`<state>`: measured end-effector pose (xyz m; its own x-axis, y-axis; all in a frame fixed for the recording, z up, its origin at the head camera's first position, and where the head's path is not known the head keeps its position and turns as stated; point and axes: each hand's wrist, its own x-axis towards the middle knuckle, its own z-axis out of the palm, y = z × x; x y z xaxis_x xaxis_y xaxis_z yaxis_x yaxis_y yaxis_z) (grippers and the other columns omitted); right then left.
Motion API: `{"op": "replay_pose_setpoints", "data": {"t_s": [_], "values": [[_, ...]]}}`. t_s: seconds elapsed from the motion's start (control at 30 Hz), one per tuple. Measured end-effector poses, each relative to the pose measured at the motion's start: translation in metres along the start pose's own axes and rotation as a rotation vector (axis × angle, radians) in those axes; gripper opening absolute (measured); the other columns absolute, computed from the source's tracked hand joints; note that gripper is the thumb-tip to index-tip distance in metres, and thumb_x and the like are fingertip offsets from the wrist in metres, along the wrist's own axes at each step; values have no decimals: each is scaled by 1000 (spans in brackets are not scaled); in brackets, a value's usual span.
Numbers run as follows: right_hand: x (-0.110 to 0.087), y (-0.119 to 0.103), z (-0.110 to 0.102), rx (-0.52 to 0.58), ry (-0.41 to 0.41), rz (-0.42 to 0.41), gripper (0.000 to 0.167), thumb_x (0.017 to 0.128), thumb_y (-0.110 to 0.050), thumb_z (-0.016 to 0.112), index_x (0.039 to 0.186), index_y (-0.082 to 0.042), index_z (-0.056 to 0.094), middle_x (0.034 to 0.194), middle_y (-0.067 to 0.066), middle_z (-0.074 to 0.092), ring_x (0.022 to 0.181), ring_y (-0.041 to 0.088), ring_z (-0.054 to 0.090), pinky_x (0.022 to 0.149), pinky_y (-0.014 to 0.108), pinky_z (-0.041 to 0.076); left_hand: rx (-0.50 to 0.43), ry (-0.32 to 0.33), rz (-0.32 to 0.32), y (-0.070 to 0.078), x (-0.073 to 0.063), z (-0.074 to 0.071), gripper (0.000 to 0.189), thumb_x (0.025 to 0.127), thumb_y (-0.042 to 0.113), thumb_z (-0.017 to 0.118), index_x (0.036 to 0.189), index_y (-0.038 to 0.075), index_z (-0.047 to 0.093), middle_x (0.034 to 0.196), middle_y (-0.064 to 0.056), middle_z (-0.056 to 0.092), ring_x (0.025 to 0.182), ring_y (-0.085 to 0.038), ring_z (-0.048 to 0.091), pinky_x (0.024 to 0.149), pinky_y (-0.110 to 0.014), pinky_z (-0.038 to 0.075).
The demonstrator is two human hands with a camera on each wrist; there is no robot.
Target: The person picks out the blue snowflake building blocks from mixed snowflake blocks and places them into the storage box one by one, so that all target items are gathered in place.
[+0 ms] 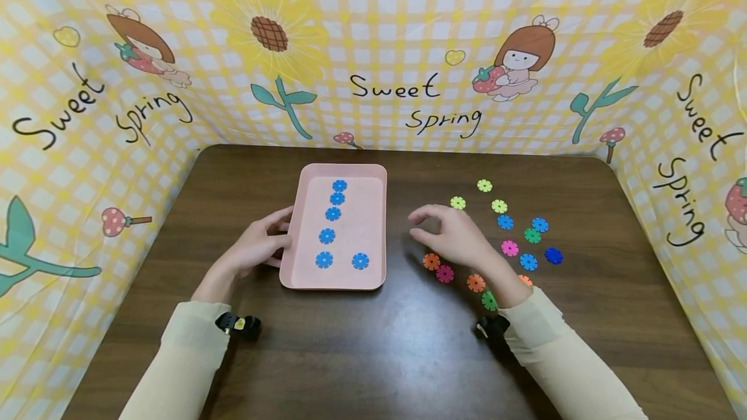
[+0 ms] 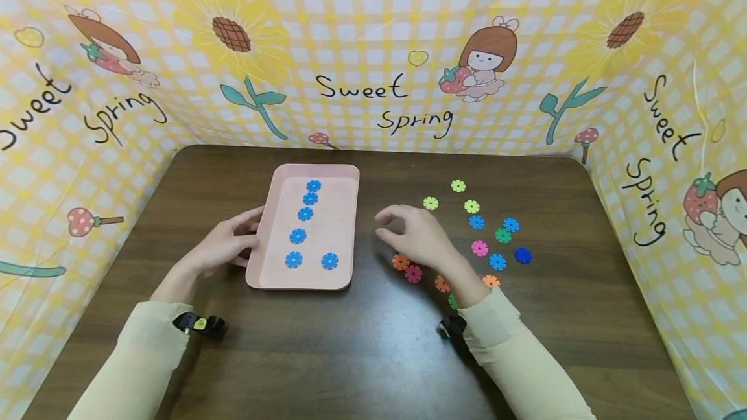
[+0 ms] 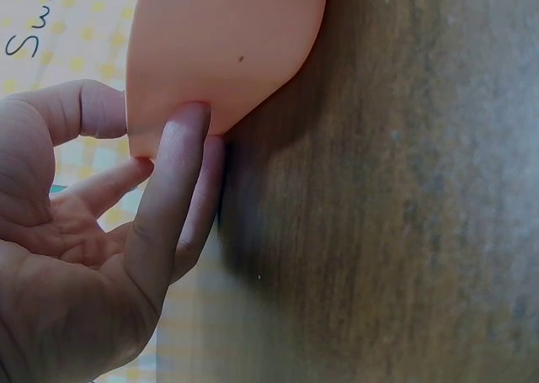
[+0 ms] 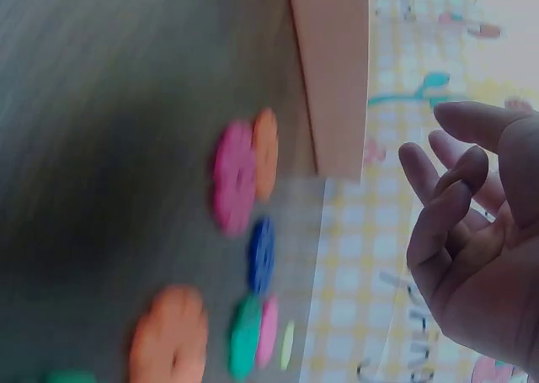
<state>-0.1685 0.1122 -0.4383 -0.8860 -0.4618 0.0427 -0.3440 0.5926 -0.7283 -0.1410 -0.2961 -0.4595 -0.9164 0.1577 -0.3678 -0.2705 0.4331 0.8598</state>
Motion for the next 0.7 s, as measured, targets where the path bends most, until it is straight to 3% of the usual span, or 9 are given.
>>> {"op": "replay_pose_setpoints", "data": {"t_s": [0.2, 0.4, 0.6, 0.7], "values": [[-12, 26, -26, -50, 80, 115, 30, 98, -29, 73, 123, -13, 73, 115, 2, 73, 44, 19, 42, 47, 35, 41, -1, 0, -3, 1, -1, 0, 78, 97, 8, 58, 167, 19, 25, 148, -28, 44, 101, -34, 66, 73, -45, 63], [-22, 50, -48, -66, 136, 192, 34, 99, -31, 72, 126, -12, 71, 119, 6, 73, 56, 20, 46, 62, 39, 45, -1, -3, -5, 1, -1, 0, 78, 97, 9, 59, 167, 20, 24, 148, -27, 44, 101, -34, 66, 74, -45, 63], [-34, 72, -61, -93, 172, 255, 36, 99, -32, 71, 128, -11, 69, 120, 12, 72, 60, 26, 54, 59, 38, 46, -7, -5, -9, 2, -1, 0, 79, 97, 9, 59, 167, 20, 24, 148, -27, 44, 101, -34, 66, 74, -45, 63], [-39, 81, -66, -121, 184, 288, 38, 100, -35, 70, 129, -10, 69, 122, 14, 72, 78, 29, 61, 71, 43, 49, -7, -3, -11, 3, -1, 1, 78, 98, 9, 59, 167, 20, 24, 149, -27, 43, 102, -35, 65, 74, -45, 63]]}}
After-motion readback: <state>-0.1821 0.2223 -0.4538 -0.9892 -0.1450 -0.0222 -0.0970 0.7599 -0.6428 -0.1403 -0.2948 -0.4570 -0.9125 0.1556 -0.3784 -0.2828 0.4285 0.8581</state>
